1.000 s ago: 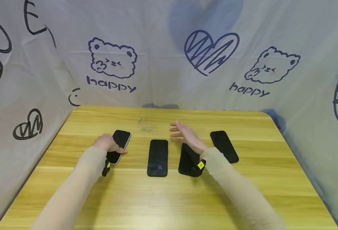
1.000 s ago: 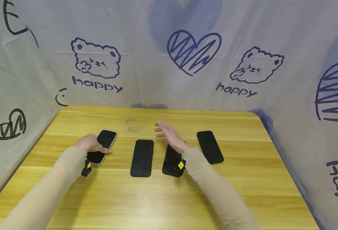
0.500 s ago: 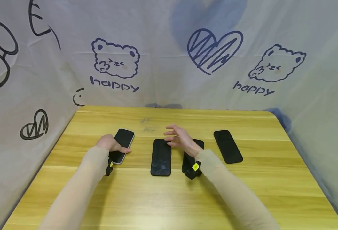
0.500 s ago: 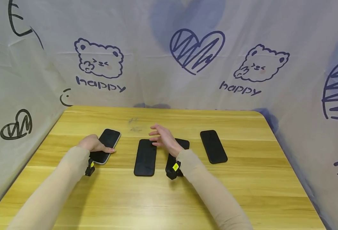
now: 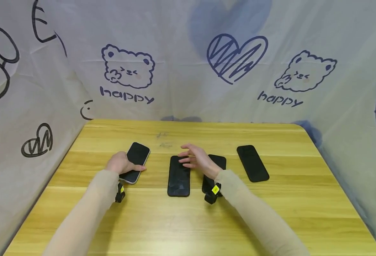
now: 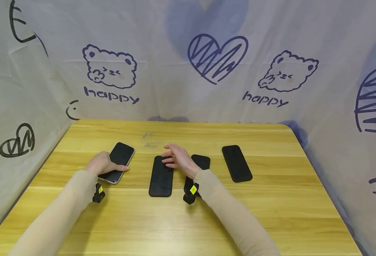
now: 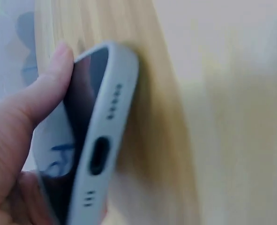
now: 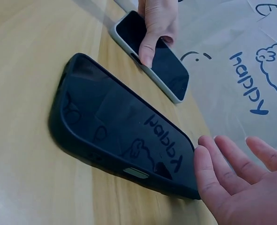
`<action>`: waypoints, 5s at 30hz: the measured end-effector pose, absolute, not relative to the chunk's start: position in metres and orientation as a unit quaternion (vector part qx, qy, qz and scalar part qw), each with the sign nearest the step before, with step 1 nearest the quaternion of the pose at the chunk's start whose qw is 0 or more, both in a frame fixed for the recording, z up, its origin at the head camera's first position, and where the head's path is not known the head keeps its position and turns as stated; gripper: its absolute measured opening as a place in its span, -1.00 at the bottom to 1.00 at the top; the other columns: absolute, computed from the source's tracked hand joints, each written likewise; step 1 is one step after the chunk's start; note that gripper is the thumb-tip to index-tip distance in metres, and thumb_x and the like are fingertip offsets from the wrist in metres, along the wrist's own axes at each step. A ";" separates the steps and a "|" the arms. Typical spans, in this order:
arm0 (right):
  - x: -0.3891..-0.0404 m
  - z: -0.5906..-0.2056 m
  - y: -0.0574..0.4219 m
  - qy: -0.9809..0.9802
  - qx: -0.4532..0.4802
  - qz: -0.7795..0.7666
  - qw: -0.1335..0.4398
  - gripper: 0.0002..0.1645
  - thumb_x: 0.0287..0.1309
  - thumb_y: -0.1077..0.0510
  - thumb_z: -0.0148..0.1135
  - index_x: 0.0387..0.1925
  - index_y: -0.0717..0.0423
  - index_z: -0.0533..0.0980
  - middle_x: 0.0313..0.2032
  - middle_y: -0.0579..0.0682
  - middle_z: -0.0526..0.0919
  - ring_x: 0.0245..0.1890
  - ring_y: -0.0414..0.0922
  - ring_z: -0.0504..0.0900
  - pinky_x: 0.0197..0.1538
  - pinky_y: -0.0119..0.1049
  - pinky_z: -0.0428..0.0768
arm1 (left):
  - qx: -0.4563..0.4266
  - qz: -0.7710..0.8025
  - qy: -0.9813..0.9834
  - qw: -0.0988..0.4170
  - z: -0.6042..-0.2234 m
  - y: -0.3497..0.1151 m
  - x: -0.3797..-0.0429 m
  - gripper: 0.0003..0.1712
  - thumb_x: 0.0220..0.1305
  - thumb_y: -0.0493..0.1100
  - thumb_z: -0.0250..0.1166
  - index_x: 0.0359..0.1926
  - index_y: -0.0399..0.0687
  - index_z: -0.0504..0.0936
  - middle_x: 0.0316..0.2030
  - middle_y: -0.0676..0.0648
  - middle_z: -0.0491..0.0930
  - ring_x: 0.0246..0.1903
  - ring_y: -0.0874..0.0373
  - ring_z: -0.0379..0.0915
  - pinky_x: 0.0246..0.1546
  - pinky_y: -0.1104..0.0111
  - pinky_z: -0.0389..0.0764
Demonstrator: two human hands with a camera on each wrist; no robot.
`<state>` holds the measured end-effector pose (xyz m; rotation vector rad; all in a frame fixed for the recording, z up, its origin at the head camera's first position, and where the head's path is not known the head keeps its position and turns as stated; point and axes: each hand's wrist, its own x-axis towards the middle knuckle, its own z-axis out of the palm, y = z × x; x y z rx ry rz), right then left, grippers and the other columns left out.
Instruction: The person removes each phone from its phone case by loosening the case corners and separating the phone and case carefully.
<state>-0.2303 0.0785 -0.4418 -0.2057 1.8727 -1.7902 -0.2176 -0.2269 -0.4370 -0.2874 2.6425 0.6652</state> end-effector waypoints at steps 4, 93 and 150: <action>-0.229 -0.441 0.080 0.692 -0.077 -0.665 0.269 -0.30 0.59 -0.19 -0.30 0.52 0.12 0.15 0.35 0.28 0.46 0.32 0.18 0.52 0.36 -0.03 0.53 | -0.081 0.275 0.945 0.157 -0.441 -0.225 -0.216 -0.30 0.10 0.21 0.50 -0.11 -0.33 0.54 -0.31 -0.23 0.64 -0.48 0.08 0.62 -0.42 0.33 0.56; -0.212 -0.404 0.099 0.598 0.031 -0.793 0.110 -0.56 0.47 0.06 0.12 -0.56 -0.13 0.69 -0.63 -0.22 0.68 -0.50 -0.33 0.67 -0.27 -0.44 0.67 | 0.083 0.641 0.756 0.106 -0.445 -0.081 -0.181 -0.64 0.40 -0.04 0.31 0.06 -0.19 0.61 -0.14 -0.27 0.75 -0.36 0.09 0.76 -0.33 0.26 0.76; -0.222 -0.410 0.114 0.493 -0.044 -0.815 0.300 -0.44 0.51 0.28 -0.17 -0.53 -0.05 0.65 -0.57 -0.22 0.69 -0.48 -0.32 0.64 -0.25 -0.43 0.60 | 0.165 0.600 0.760 0.185 -0.445 -0.109 -0.185 -0.61 0.42 -0.06 0.30 0.12 -0.22 0.60 -0.07 -0.28 0.74 -0.23 0.08 0.75 -0.15 0.25 0.73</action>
